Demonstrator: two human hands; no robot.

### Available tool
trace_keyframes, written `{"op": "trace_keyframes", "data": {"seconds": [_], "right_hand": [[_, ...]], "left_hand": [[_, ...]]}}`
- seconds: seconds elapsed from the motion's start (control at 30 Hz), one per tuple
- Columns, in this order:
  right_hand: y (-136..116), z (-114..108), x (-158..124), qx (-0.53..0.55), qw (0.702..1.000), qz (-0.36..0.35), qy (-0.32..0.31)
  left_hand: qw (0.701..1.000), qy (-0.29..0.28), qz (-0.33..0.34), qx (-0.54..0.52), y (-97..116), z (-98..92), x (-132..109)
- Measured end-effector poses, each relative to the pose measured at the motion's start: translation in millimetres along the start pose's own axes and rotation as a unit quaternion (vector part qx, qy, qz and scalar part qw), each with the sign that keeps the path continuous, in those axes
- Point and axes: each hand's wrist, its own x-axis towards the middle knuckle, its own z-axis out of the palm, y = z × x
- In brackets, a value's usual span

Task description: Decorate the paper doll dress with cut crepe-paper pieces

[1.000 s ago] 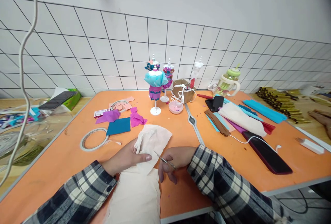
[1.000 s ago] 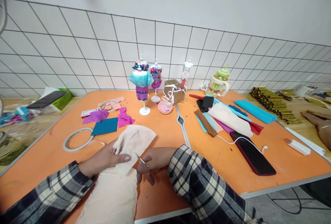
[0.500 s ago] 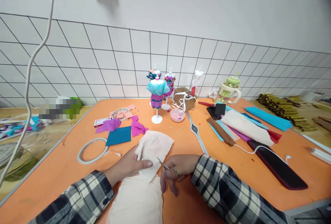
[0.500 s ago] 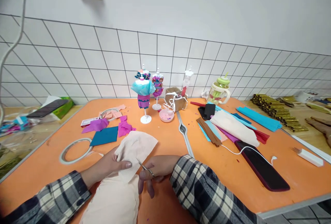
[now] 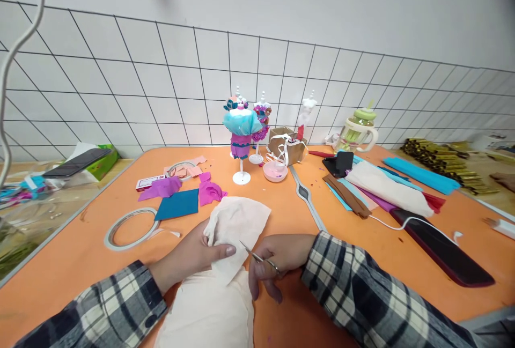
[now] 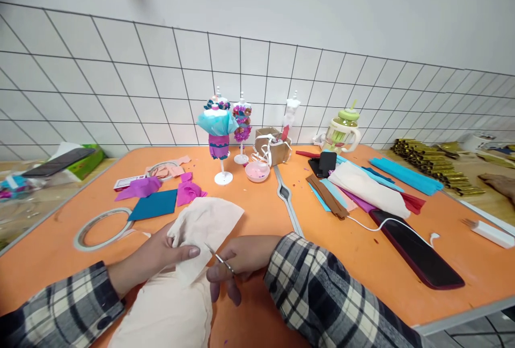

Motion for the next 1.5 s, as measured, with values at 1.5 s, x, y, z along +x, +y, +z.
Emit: {"op": "trace_keyframes", "data": {"seconds": [1.5], "right_hand": [[6.4,1.2,2.4,-0.032,0.999,-0.022,0.016]], "left_hand": [[0.999,0.014,0.029,0.005,5.7,6.9,-4.0]]}}
